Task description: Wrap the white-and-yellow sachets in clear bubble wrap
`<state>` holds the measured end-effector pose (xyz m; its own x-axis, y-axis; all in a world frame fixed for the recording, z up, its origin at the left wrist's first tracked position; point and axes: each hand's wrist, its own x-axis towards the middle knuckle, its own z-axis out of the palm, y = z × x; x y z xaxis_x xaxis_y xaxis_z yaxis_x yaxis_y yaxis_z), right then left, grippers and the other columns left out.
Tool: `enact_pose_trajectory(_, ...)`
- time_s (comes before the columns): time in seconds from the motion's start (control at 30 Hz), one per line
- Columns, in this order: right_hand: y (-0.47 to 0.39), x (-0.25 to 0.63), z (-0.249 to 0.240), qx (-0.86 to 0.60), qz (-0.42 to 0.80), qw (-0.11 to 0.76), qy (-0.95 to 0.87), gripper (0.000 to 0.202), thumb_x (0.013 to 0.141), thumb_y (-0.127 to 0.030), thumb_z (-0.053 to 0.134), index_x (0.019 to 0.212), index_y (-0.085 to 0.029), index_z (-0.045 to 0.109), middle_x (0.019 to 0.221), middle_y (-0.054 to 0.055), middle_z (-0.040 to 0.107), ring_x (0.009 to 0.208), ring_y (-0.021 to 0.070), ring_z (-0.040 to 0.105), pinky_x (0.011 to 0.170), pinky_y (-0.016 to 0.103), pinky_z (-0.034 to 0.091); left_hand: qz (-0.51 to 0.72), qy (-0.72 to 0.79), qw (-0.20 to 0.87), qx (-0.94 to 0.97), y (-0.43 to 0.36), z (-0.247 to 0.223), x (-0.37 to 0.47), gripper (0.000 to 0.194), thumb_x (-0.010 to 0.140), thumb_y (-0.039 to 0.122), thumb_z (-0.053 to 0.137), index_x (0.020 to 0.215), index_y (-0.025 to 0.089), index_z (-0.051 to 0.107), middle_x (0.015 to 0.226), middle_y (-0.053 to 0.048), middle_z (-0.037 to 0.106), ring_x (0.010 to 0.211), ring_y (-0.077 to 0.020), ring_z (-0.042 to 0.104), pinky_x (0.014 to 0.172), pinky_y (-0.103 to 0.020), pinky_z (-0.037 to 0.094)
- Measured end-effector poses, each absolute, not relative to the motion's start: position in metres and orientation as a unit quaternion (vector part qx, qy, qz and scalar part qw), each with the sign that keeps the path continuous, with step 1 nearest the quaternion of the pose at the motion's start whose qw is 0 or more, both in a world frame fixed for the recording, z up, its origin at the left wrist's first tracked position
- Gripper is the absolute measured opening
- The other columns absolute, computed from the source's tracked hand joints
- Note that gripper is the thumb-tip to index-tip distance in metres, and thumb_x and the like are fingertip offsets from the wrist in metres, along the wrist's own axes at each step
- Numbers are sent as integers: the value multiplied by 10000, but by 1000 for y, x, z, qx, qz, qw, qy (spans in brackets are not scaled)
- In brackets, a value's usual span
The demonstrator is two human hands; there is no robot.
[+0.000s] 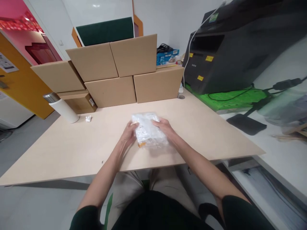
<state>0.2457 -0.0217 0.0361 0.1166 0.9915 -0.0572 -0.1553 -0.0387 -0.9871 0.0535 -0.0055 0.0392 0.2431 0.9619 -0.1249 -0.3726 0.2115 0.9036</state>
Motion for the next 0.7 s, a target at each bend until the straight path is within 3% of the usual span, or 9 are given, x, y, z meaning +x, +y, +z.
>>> enact_pose_trajectory(0.07, -11, 240, 24, -566, 445, 521, -458, 532, 676, -591, 729, 995, -173, 647, 870, 46, 679, 810, 229, 616, 728, 353, 510, 492, 467, 626, 386, 5, 27, 56, 967, 714, 167, 720, 1528, 173, 198, 976, -57, 679, 774, -164, 667, 744, -292, 540)
enact_pose_trajectory(0.13, -4, 237, 16, -627, 339, 477, -515, 550, 760, -549, 664, 1155, -169, 611, 1037, 91, 668, 979, 270, 598, 862, 399, 498, 475, 514, 563, 439, 13, 17, 56, 977, 770, 192, 642, 1563, 212, 70, 1028, -66, 660, 757, -156, 659, 744, -319, 547)
enact_pose_trajectory(0.23, -1, 238, 8, -665, 157, 396, -613, 559, 866, -434, 568, 1349, -158, 518, 1380, 172, 517, 1283, 330, 438, 1074, 471, 368, 423, 536, 431, 589, 19, 10, 52, 742, 858, 324, 543, 1538, 214, 270, 1313, -146, 560, 1021, -224, 653, 916, -407, 529)
enact_pose_trajectory(0.3, 0, 244, 7, -652, 96, 336, -673, 528, 916, -397, 499, 1394, -173, 499, 1552, 159, 354, 1426, 350, 272, 1144, 511, 262, 360, 557, 328, 673, 21, 10, 46, 626, 881, 405, 518, 1461, 185, 439, 1528, -174, 369, 1303, -312, 502, 1074, -484, 420)
enact_pose_trajectory(0.37, 0, 253, 8, -621, 110, 277, -725, 531, 949, -414, 444, 1432, -195, 476, 1612, 124, 279, 1479, 338, 199, 1164, 534, 209, 272, 568, 264, 730, 22, 15, 38, 654, 877, 493, 531, 1453, 191, 461, 1632, -161, 186, 1465, -381, 271, 1157, -570, 270)
enact_pose_trajectory(0.47, 3, 272, 13, -570, 185, 207, -773, 688, 936, -533, 449, 1524, -189, 353, 1633, 126, 228, 1496, 313, 208, 1177, 528, 194, 141, 544, 254, 787, 24, 24, 26, 952, 781, 654, 613, 1555, 222, 266, 1662, -150, 30, 1514, -410, 32, 1173, -631, 128)
enact_pose_trajectory(0.57, 5, 288, 21, -541, 247, 153, -789, 923, 845, -657, 540, 1577, -192, 223, 1655, 117, 120, 1514, 327, 144, 1195, 520, 164, 66, 506, 236, 827, 27, 28, 20, 1228, 648, 735, 692, 1588, 225, 91, 1655, -154, -66, 1508, -404, -63, 1182, -615, 76)
enact_pose_trajectory(0.7, 8, 298, 23, -523, 277, 104, -799, 1135, 732, -710, 652, 1596, -208, 114, 1660, 116, 40, 1517, 355, 91, 1202, 528, 145, 24, 490, 190, 850, 31, 25, 17, 1305, 601, 756, 709, 1591, 220, 48, 1653, -152, -68, 1505, -411, -80, 1184, -608, 4)
